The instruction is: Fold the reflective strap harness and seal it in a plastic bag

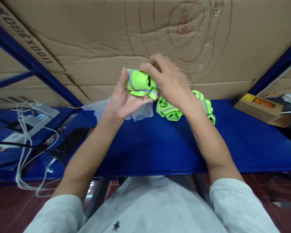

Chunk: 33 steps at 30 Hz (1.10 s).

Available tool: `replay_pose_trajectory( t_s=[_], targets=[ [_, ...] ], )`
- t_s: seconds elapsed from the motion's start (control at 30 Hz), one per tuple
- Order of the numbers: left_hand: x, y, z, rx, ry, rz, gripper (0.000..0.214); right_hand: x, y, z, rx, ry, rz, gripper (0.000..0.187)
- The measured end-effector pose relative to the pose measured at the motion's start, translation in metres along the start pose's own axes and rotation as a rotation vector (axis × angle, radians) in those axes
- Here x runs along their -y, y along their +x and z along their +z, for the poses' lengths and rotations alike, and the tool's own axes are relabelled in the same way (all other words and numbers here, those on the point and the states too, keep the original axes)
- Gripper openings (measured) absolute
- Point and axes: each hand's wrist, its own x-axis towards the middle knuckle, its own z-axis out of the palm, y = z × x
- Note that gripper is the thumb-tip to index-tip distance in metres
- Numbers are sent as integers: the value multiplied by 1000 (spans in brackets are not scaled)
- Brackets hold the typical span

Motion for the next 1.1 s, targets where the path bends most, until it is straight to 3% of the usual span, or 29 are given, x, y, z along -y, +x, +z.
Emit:
replay_pose_trajectory(
  t_s=[0.1,0.2,0.27,0.33,0.4,0.5,0.67,0.8,0.9,1.03,1.1],
  targets=[
    [-2,1,-3,-85,104,69,33,2,-1,1,65,60,-81,67],
    [1,5,-8,-158,157,80,17,-5,-2,0,253,215,-152,84],
    [5,8,-10,-197,93,84,9,-10,-1,2,331,348,-120,82],
    [10,11,-9,-222,16,117,20,-14,1,5,258,492,-40,65],
    [16,13,-6,-218,-3,155,29,-16,3,9,74,594,61,57],
    [26,14,-4,-221,-4,197,42,-16,5,9,-112,628,206,68],
    [30,13,-4,-229,22,213,62,-15,4,-5,-81,430,211,86],
    [20,9,0,-355,248,377,48,-9,3,-2,52,599,209,86],
    [14,6,1,-445,282,517,41,2,6,8,53,653,173,81],
    [13,7,-3,-328,251,538,48,10,8,14,27,610,246,75],
    [16,9,-6,-328,295,513,50,6,7,15,37,645,304,75]
  ],
)
